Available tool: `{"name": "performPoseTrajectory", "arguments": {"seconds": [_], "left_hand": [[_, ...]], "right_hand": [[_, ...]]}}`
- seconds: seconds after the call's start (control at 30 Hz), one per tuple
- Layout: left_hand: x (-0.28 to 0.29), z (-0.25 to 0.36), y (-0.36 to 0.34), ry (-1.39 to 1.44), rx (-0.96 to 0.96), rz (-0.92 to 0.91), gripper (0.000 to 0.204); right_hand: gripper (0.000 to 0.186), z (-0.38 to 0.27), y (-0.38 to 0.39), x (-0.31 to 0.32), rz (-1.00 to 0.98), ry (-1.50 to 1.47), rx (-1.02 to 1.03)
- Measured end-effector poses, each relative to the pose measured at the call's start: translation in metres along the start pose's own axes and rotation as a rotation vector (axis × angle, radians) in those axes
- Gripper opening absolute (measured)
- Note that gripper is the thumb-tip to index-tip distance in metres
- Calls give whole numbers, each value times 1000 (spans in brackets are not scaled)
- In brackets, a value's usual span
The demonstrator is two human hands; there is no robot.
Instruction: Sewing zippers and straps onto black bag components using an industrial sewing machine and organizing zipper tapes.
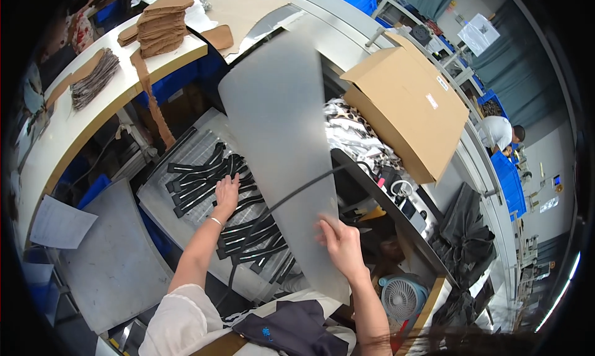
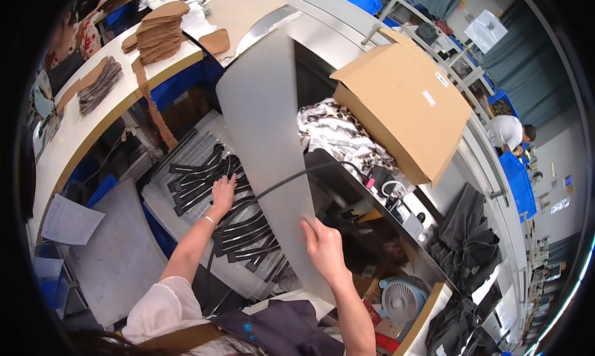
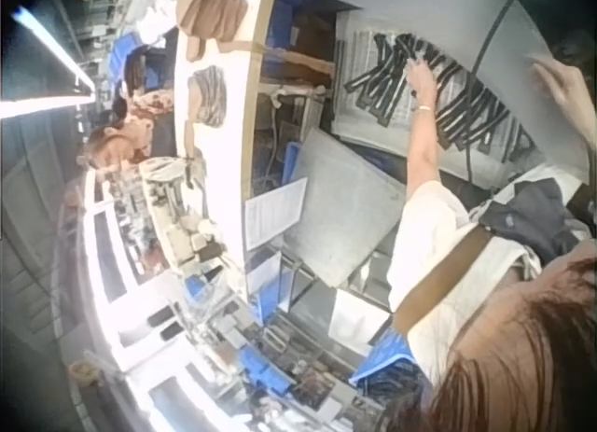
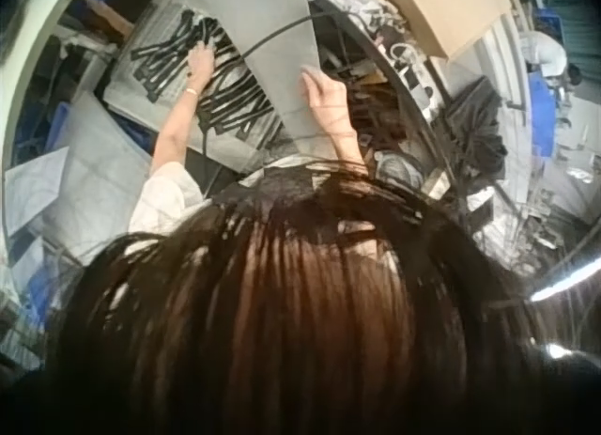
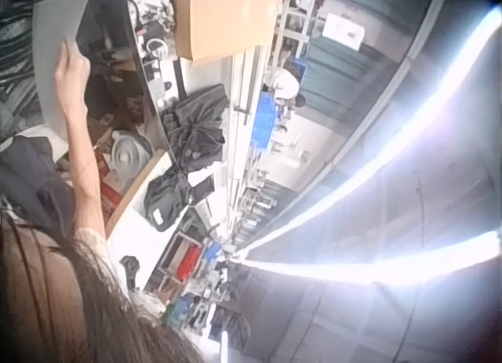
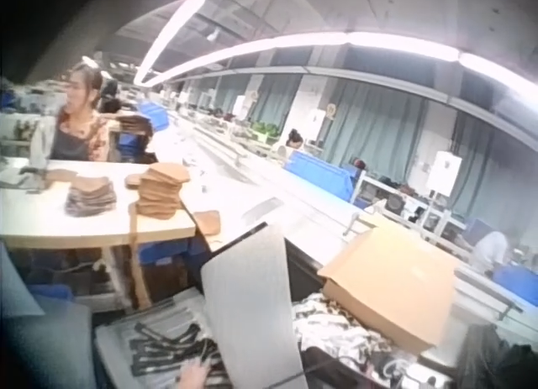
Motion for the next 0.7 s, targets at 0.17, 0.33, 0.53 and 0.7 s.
{"name": "performPoseTrajectory", "arguments": {"seconds": [0.17, 0.33, 0.53, 0.7], "left_hand": [[8, 22, 32, 70, -177, 375, 41], [-14, 52, 58, 345, -118, 305, 30], [-18, 49, 62, 429, -492, 306, 72], [-39, 51, 50, 556, -224, -237, 78]], "right_hand": [[21, -9, -5, -9, -24, 114, 124], [22, -14, -1, -31, -40, 237, 265], [46, -30, 4, -70, -191, 382, 304], [52, -47, 21, -97, -244, 421, 344]]}}
Point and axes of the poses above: each hand's wrist, its own y-axis away from the middle knuckle, its own x-axis out of the back of the hand, z = x × y, the point moved 1 cm from there along -y, towards the middle knuckle, and after that the axes turned 9 degrees about -z, right-handed, at the moved point
